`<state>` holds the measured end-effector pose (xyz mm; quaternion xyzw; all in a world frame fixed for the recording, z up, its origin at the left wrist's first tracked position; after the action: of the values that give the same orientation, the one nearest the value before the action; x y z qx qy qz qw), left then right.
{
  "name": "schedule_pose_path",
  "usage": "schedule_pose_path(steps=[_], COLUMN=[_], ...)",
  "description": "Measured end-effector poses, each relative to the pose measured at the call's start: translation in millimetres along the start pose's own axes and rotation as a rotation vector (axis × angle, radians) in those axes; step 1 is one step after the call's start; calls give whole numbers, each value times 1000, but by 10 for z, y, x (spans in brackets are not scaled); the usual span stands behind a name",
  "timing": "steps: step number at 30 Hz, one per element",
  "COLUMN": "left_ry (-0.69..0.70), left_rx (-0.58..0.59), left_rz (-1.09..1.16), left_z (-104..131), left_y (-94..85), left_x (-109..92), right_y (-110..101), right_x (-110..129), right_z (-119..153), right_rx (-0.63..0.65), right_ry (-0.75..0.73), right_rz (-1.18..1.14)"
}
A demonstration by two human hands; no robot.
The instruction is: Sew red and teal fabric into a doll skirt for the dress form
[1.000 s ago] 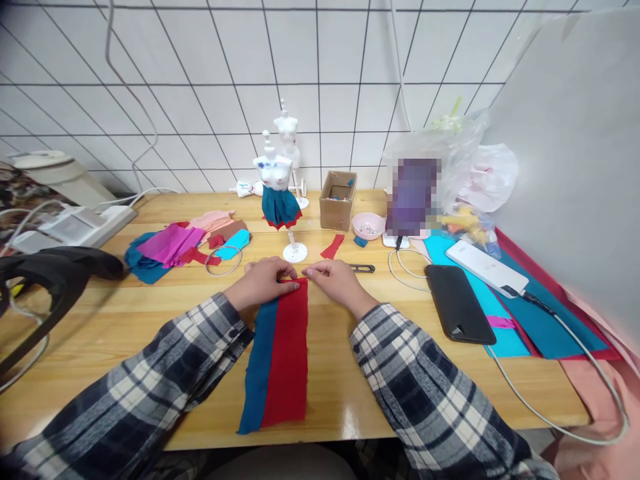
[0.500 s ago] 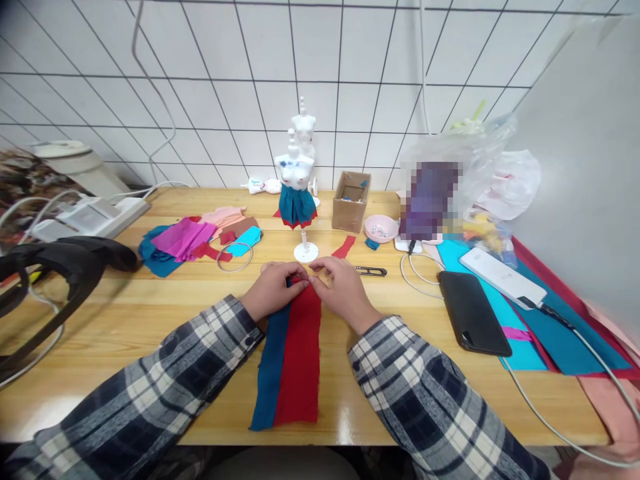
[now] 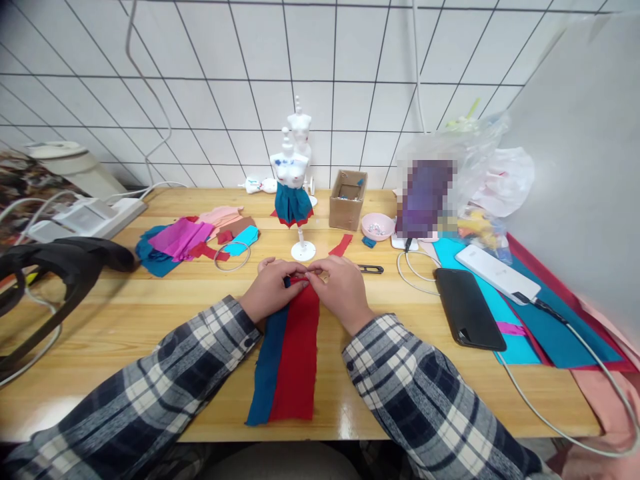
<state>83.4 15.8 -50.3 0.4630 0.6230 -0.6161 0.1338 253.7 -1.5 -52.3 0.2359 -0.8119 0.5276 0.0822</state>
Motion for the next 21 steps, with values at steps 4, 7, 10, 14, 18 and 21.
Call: schedule_pose_path(steps=[4, 7, 10, 14, 18, 21], left_ry=[20, 13, -25, -59, -5, -19], left_rx=[6, 15, 15, 10, 3, -5], left_rz=[-17, 5, 99, 154, 71, 30], left_z=[14, 12, -2, -14, 7, 13], left_y=[2, -1, -3, -8, -17, -36], left_x=[-13, -21, -19, -34, -89, -100], right_y=[-6, -28, -42, -13, 14, 13], right_x=[-7, 3, 7, -31, -72, -84], right_z=[5, 0, -13, -39, -61, -72], right_rx=[5, 16, 0, 24, 100, 153], right_ry=[9, -33, -79, 2, 130, 178], right_rz=[4, -2, -95, -280, -435, -563])
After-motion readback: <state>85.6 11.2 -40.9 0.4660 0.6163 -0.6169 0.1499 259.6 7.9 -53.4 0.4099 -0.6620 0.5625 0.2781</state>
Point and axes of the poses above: each hand's wrist, its own z-axis away from the middle knuckle, its own y-axis out of the palm, x = y × z, the point moved 1 cm from there along -z, towards the middle knuckle, and after that the axes turned 15 degrees about z, right-handed, at the moved point
